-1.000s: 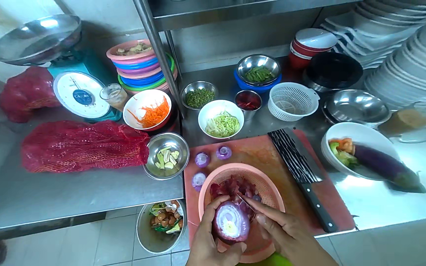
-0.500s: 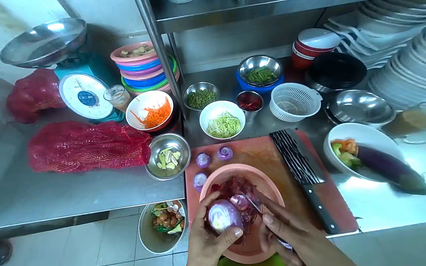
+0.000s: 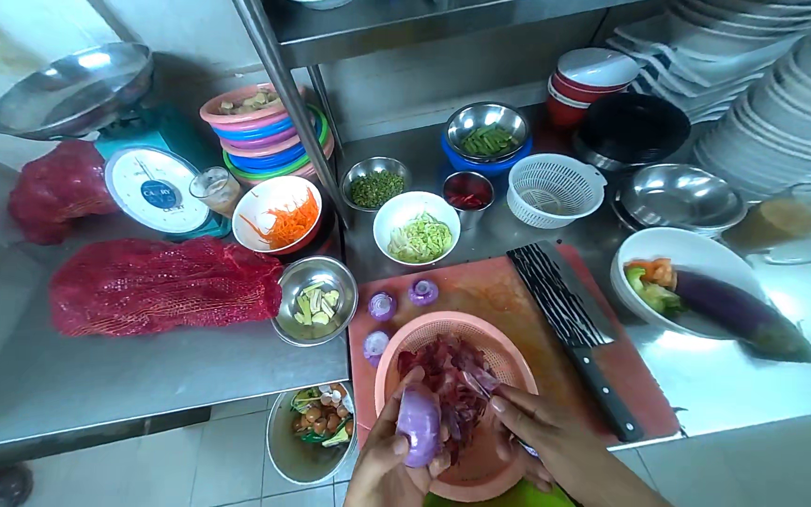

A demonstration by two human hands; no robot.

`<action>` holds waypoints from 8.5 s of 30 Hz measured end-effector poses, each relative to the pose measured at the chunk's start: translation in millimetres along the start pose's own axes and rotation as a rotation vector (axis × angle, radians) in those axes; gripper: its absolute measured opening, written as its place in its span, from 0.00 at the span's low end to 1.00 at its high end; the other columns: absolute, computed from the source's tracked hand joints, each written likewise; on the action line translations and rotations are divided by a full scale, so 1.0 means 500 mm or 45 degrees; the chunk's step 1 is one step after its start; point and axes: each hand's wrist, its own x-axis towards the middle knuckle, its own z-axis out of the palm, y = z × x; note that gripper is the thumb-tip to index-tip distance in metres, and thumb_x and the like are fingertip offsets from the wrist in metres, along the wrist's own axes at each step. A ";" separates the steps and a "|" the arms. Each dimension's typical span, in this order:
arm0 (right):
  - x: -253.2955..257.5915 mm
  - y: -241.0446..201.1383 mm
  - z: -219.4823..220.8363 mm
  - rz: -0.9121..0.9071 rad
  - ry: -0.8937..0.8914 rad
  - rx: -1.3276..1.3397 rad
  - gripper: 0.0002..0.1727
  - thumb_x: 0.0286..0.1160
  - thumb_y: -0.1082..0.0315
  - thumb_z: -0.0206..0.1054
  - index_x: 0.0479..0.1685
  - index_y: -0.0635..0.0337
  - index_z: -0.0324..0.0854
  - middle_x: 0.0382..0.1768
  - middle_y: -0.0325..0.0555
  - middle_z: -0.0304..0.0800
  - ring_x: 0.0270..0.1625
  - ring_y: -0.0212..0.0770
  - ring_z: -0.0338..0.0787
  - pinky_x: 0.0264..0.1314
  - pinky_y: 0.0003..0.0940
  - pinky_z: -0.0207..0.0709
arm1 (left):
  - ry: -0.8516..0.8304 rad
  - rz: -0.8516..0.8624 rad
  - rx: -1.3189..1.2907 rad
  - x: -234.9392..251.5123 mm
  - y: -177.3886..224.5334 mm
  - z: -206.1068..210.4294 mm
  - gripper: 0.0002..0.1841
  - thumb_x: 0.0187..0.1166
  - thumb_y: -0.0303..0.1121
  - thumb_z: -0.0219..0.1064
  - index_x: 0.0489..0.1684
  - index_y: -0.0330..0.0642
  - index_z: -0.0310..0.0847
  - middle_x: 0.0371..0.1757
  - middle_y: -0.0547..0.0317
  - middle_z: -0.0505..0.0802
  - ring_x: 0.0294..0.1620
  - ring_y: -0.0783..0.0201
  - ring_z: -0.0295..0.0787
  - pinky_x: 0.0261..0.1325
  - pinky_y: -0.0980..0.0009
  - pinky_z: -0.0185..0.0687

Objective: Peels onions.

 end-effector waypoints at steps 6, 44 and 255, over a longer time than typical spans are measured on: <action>-0.017 -0.028 0.003 -0.029 -0.186 -0.040 0.37 0.92 0.58 0.51 0.97 0.45 0.39 0.39 0.37 0.89 0.18 0.29 0.73 0.18 0.25 0.69 | 0.285 0.323 0.969 -0.001 0.003 0.018 0.47 0.61 0.41 0.83 0.77 0.25 0.58 0.67 0.49 0.82 0.64 0.65 0.85 0.65 0.67 0.85; -0.028 -0.043 0.016 -0.398 -0.361 -0.075 0.28 0.93 0.63 0.49 0.91 0.52 0.61 0.40 0.38 0.90 0.22 0.26 0.75 0.21 0.23 0.68 | 0.072 0.430 1.308 0.014 0.036 0.038 0.45 0.51 0.23 0.81 0.76 0.20 0.63 0.75 0.40 0.79 0.72 0.62 0.82 0.68 0.67 0.86; 0.013 -0.005 -0.046 -0.990 -0.192 -0.649 0.23 0.91 0.65 0.54 0.82 0.54 0.76 0.39 0.52 0.95 0.38 0.47 0.93 0.47 0.46 0.87 | 0.812 0.574 0.593 0.014 -0.119 0.090 0.44 0.47 0.52 0.90 0.60 0.32 0.76 0.45 0.55 0.93 0.43 0.66 0.92 0.50 0.67 0.91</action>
